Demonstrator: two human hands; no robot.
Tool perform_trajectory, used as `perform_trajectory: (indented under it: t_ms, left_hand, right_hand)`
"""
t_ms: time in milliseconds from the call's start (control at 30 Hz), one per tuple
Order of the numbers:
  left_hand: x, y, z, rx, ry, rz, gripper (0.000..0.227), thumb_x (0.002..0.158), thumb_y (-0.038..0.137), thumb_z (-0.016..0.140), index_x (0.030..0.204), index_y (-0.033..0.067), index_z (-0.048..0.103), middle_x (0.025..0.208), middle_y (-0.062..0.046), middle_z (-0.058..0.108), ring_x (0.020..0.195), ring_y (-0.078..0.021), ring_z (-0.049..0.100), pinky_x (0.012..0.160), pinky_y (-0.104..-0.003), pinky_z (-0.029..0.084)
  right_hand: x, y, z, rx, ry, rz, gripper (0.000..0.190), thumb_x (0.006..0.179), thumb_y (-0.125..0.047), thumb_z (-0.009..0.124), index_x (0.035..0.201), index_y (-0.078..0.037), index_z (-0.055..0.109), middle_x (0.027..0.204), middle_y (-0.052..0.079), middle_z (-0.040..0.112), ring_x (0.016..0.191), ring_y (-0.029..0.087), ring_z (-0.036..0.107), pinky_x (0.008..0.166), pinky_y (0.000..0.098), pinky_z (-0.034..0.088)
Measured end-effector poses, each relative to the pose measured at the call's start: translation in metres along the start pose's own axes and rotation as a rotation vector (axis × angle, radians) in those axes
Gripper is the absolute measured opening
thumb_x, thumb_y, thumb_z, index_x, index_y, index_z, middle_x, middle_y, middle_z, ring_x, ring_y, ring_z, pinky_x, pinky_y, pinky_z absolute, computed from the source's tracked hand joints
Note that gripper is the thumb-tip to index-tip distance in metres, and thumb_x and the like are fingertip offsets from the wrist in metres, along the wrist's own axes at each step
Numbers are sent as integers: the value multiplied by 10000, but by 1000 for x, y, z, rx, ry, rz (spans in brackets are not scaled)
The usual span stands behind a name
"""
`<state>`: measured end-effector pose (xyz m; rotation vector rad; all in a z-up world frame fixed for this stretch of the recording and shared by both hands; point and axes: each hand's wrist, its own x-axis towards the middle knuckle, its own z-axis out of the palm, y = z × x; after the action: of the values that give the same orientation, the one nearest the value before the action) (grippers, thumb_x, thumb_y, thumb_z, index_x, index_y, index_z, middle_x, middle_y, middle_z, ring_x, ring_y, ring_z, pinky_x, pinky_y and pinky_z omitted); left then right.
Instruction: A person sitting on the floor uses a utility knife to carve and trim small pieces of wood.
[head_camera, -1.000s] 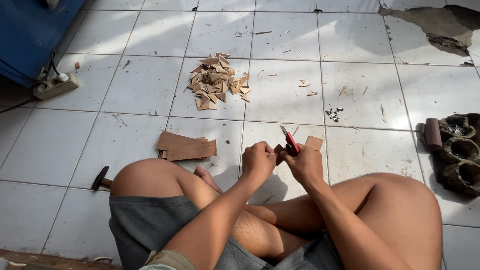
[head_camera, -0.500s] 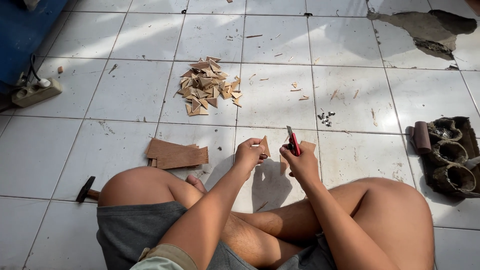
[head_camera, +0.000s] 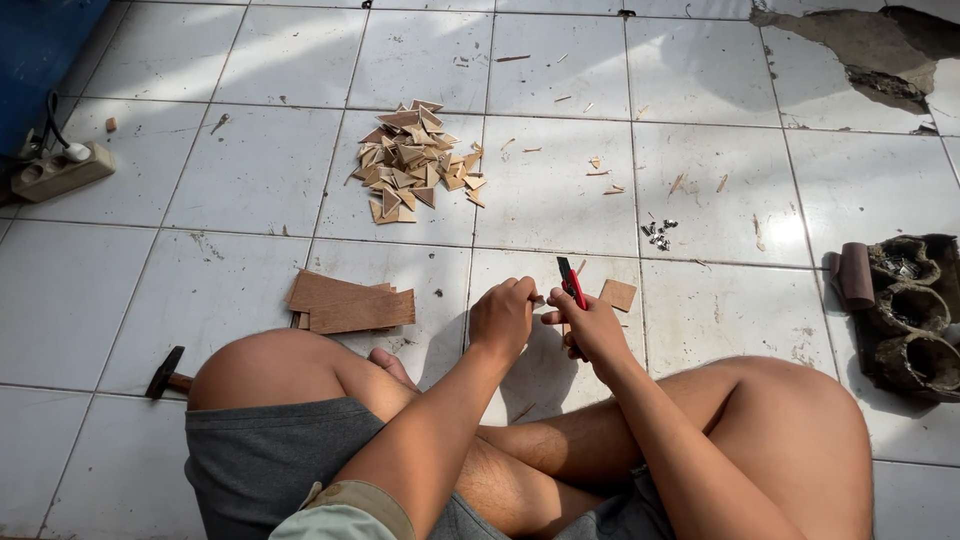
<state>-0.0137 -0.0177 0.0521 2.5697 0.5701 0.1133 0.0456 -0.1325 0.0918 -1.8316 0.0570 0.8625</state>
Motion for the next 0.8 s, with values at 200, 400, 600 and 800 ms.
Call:
perform_trajectory:
  t_ms: [200,400,600,800]
  left_hand:
    - [0,-4,-6,-224,8,-145,70,820,98,556,760,101,520,718,-122,609,701,-295,642,584,-353,517]
    - [3,-8,1,-183,19,-79,51,797,75,544,756,81,513,692,-146,593,691,-329,637,560,-387,509]
    - [1,2,-10,-142,-23,-48,26,829,67,534,803,64,535,712,-173,594,706,-305,643,614,-348,529]
    - [2,1,-11,-129,-29,-27,15,818,44,524,805,44,532,697,-168,586,706,-309,640,593,-363,523]
  right_hand:
    - [-4,24,1,-672,21,-175,469,915,-401,340,1020,-6,568,734,206,624,626,324,631,557,398,492]
    - [-29,7,9,-986,23,-236,426,926,-372,337,1015,-19,559,783,217,619,741,359,641,679,421,512]
    - [3,32,3,-1019,-15,-88,507,921,-426,300,982,-11,586,795,214,625,796,363,642,712,421,512]
    - [-21,12,11,-976,12,-182,543,925,-448,250,984,-8,562,775,233,614,777,383,634,699,450,506]
